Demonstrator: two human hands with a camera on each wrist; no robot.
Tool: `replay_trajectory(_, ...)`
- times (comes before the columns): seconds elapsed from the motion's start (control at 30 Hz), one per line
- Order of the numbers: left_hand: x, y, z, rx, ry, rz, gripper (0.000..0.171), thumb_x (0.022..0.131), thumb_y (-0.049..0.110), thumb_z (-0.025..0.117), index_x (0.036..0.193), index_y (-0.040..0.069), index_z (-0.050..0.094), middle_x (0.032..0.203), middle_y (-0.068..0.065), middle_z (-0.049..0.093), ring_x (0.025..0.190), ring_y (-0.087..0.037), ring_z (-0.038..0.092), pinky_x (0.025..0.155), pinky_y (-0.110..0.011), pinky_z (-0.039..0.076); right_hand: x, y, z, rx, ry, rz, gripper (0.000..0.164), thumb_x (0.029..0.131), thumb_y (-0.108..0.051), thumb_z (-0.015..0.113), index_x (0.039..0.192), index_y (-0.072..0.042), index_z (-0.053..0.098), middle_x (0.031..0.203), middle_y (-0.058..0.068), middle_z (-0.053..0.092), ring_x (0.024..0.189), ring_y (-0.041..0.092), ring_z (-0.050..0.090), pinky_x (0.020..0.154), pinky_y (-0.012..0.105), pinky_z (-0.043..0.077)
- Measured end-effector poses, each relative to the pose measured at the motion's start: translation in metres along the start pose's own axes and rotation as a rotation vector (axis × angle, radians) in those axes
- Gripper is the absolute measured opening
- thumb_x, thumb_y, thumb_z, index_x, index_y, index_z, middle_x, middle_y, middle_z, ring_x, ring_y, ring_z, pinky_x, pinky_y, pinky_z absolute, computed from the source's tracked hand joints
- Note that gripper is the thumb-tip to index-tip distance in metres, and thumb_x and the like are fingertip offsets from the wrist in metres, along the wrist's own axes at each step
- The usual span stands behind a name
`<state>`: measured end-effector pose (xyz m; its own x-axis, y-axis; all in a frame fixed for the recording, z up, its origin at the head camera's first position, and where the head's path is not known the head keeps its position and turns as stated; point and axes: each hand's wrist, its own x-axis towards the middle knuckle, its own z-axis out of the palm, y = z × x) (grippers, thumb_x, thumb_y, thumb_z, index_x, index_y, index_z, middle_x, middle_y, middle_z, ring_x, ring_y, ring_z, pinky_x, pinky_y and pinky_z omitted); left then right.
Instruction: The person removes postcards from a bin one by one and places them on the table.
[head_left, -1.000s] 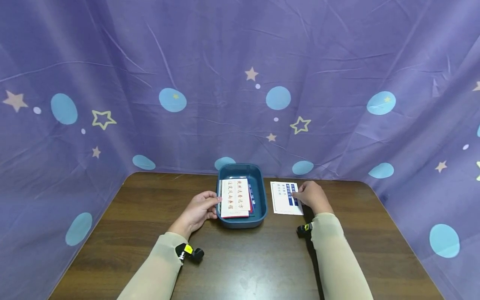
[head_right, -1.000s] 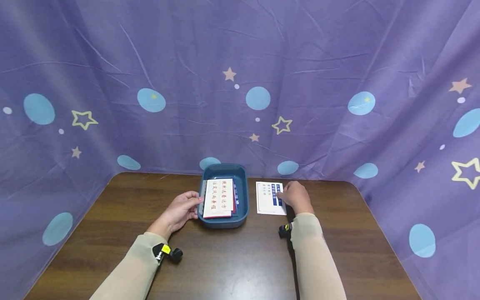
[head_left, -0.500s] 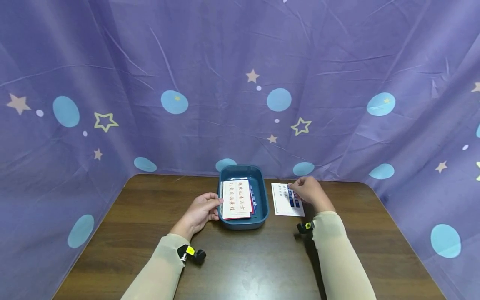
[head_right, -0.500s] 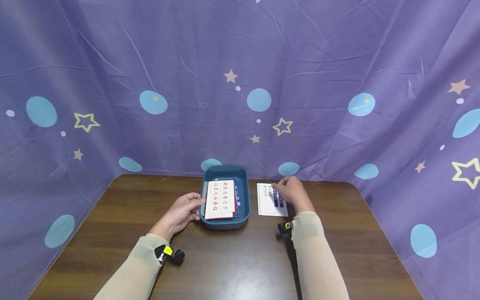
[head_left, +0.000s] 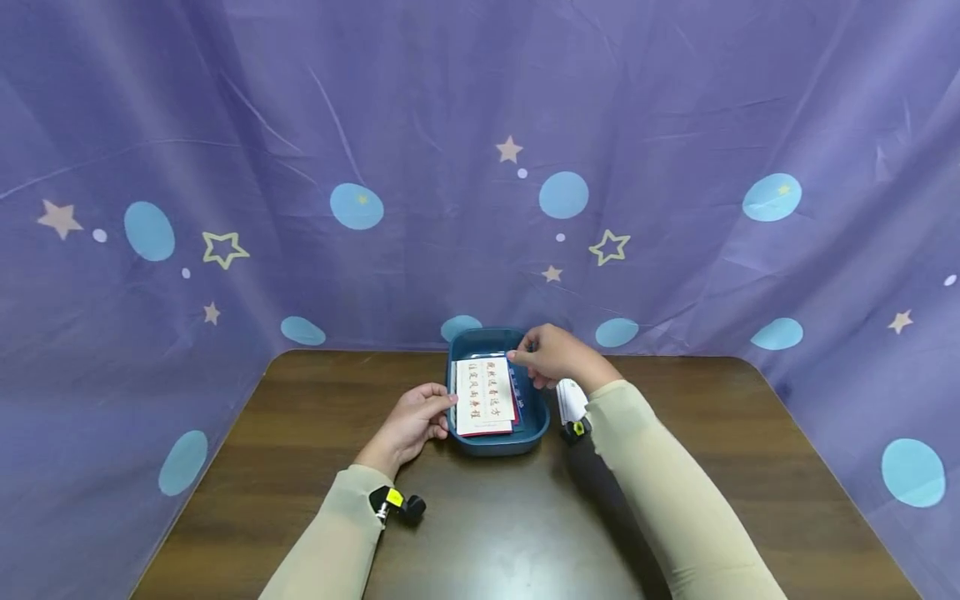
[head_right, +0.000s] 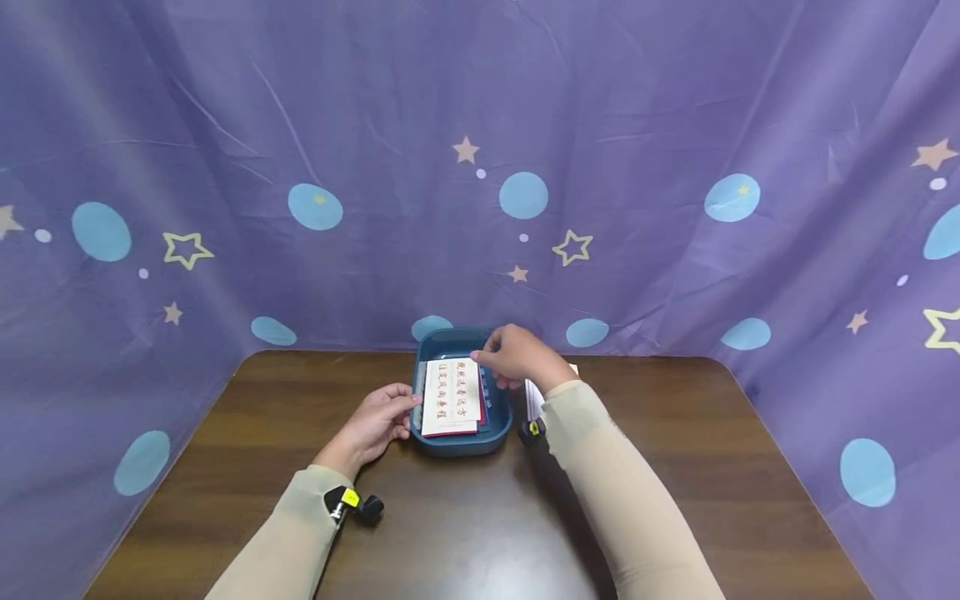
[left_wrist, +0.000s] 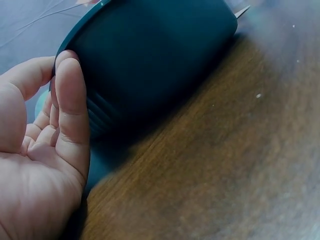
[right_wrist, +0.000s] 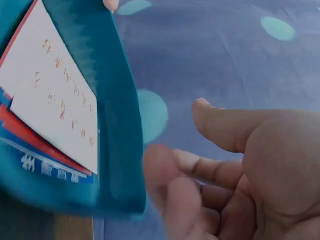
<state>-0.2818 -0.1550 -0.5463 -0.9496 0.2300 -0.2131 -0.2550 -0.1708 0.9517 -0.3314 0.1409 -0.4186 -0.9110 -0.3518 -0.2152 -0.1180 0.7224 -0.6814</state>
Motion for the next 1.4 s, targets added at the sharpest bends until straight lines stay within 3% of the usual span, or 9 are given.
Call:
replay_trajectory(0.23, 0.004, 0.006, -0.002, -0.005, 0.004, 0.01, 0.01, 0.109, 0.009, 0.071, 0.106, 0.011, 0.062, 0.076, 0.003, 0.065, 0.057, -0.008, 0.06, 0.052, -0.019, 0.057, 0.038, -0.035, 0.009, -0.194, -0.124, 0.085, 0.04, 0.11, -0.037, 0.078, 0.121, 0.001, 0.081, 0.075, 0.009, 0.076, 0.061, 0.017, 0.073, 0.065, 0.037, 0.07)
replay_trajectory(0.5, 0.004, 0.008, -0.004, 0.0, -0.035, 0.015, 0.011, 0.11, 0.01, 0.071, 0.106, 0.012, 0.062, 0.079, 0.003, 0.064, 0.058, -0.007, 0.061, 0.053, -0.019, 0.058, 0.067, -0.045, 0.035, -0.395, -0.16, 0.246, 0.049, 0.104, -0.045, 0.083, 0.124, -0.001, 0.077, 0.096, 0.016, 0.084, 0.083, 0.03, 0.086, 0.063, 0.037, 0.069)
replay_trajectory(0.77, 0.003, 0.004, 0.0, -0.019, -0.022, 0.01, 0.01, 0.109, 0.01, 0.071, 0.106, 0.011, 0.062, 0.077, 0.004, 0.065, 0.058, -0.007, 0.061, 0.053, -0.019, 0.058, 0.073, -0.044, 0.052, -0.594, -0.152, 0.267, 0.066, 0.091, -0.063, 0.091, 0.134, -0.015, 0.078, 0.121, 0.002, 0.078, 0.103, 0.019, 0.07, 0.104, 0.043, 0.066)
replay_trajectory(0.87, 0.002, 0.002, 0.001, -0.023, -0.017, 0.005, 0.01, 0.109, 0.01, 0.072, 0.106, 0.011, 0.062, 0.077, 0.004, 0.065, 0.058, -0.007, 0.06, 0.053, -0.019, 0.057, 0.075, -0.04, 0.057, -0.573, -0.172, 0.265, 0.062, 0.09, -0.058, 0.094, 0.13, -0.013, 0.077, 0.117, 0.004, 0.079, 0.097, 0.019, 0.074, 0.097, 0.041, 0.069)
replay_trajectory(1.07, 0.002, 0.0, 0.002, -0.022, -0.015, 0.007, 0.011, 0.11, 0.009, 0.071, 0.107, 0.011, 0.061, 0.078, 0.005, 0.065, 0.058, -0.007, 0.06, 0.053, -0.019, 0.057, 0.07, -0.037, 0.055, -0.468, -0.178, 0.223, 0.047, 0.093, -0.04, 0.097, 0.118, -0.007, 0.073, 0.096, 0.01, 0.078, 0.071, 0.024, 0.082, 0.061, 0.034, 0.068)
replay_trajectory(1.23, 0.003, 0.002, 0.001, -0.015, -0.029, 0.01, 0.011, 0.11, 0.01, 0.071, 0.108, 0.011, 0.061, 0.079, 0.004, 0.065, 0.058, -0.007, 0.06, 0.053, -0.019, 0.058, 0.063, -0.038, 0.043, -0.44, -0.127, 0.175, 0.037, 0.094, -0.027, 0.095, 0.113, -0.004, 0.072, 0.091, 0.011, 0.077, 0.069, 0.023, 0.078, 0.055, 0.031, 0.061)
replay_trajectory(1.3, 0.003, 0.002, 0.001, -0.018, -0.031, 0.011, 0.011, 0.11, 0.01, 0.071, 0.108, 0.01, 0.06, 0.078, 0.004, 0.065, 0.057, -0.007, 0.06, 0.053, -0.02, 0.058, 0.064, -0.039, 0.037, -0.433, -0.116, 0.17, 0.032, 0.093, -0.023, 0.095, 0.102, -0.003, 0.071, 0.083, 0.009, 0.078, 0.066, 0.021, 0.075, 0.053, 0.029, 0.06)
replay_trajectory(1.4, 0.002, 0.0, -0.001, -0.017, -0.03, 0.01, 0.011, 0.11, 0.01, 0.071, 0.108, 0.01, 0.06, 0.078, 0.004, 0.065, 0.057, -0.007, 0.06, 0.053, -0.019, 0.058, 0.065, -0.037, 0.029, -0.379, -0.069, 0.137, 0.028, 0.094, -0.02, 0.094, 0.091, -0.002, 0.073, 0.071, 0.005, 0.074, 0.06, 0.016, 0.072, 0.062, 0.031, 0.067)
